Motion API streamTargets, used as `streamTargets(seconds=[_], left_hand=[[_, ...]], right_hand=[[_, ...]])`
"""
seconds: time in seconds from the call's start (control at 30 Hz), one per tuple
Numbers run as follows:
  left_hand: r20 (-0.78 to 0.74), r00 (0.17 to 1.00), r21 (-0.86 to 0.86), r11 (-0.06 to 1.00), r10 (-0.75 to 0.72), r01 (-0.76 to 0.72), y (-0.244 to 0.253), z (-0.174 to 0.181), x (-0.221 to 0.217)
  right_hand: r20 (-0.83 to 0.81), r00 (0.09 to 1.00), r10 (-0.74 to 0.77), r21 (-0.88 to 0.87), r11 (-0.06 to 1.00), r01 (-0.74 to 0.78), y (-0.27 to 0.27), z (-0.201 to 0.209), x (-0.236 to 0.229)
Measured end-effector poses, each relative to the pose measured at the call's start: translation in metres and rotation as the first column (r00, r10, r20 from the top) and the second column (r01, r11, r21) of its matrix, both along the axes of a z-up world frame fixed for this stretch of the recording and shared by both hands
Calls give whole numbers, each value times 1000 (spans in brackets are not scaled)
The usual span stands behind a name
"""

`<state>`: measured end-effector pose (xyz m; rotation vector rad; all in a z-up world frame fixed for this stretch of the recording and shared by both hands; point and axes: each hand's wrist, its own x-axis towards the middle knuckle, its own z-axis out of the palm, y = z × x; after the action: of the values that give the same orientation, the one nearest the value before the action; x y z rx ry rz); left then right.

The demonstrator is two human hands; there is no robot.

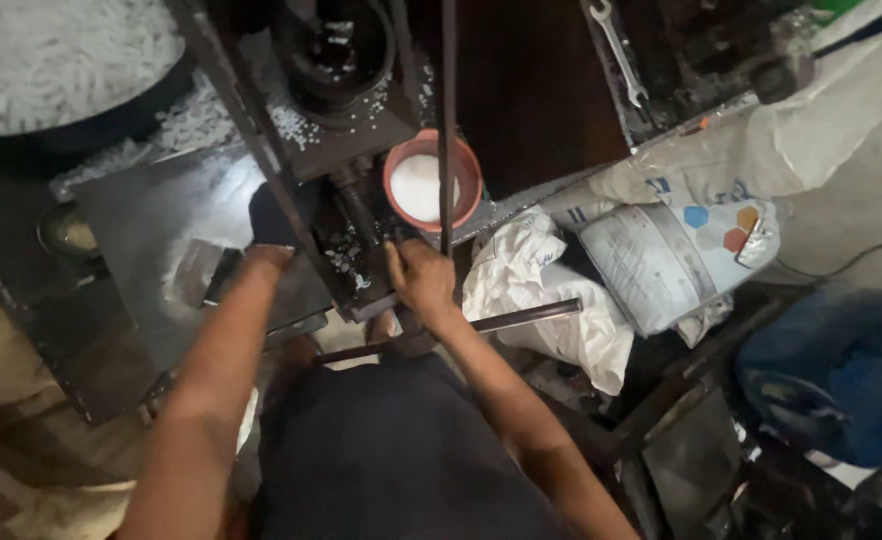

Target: The person operates a manual machine by repeatedly pulling a long metal lever to activate a press. They then use their hands to remove small white pellets from the machine's output area and place them into a nearby container.

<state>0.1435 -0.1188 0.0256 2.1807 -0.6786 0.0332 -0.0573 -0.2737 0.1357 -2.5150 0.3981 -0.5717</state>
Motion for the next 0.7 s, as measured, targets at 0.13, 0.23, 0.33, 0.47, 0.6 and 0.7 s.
streamTargets(seconds=[0.13,0.23,0.33,0.47,0.6,0.7], left_hand=[[-35,968,221,947,247,-233,8,13,-37],[268,952,241,946,150,-217,47,27,-78],[54,953,83,949,299,-303,78,35,-118],[-648,700,53,935,300,-352,127,31,-150],[-520,785,-68,899,337,-432,173,21,-162],[-332,822,-89,852,462,-515,199,25,-154]], right_hand=[[51,997,63,64,996,-67,-2,3,0],[28,990,140,170,975,-143,10,8,-8],[-17,957,289,550,802,-232,37,10,-13],[-90,814,574,803,525,-281,83,-5,-3],[-200,849,489,834,540,-114,125,-51,44],[-404,797,449,857,491,158,140,-85,68]])
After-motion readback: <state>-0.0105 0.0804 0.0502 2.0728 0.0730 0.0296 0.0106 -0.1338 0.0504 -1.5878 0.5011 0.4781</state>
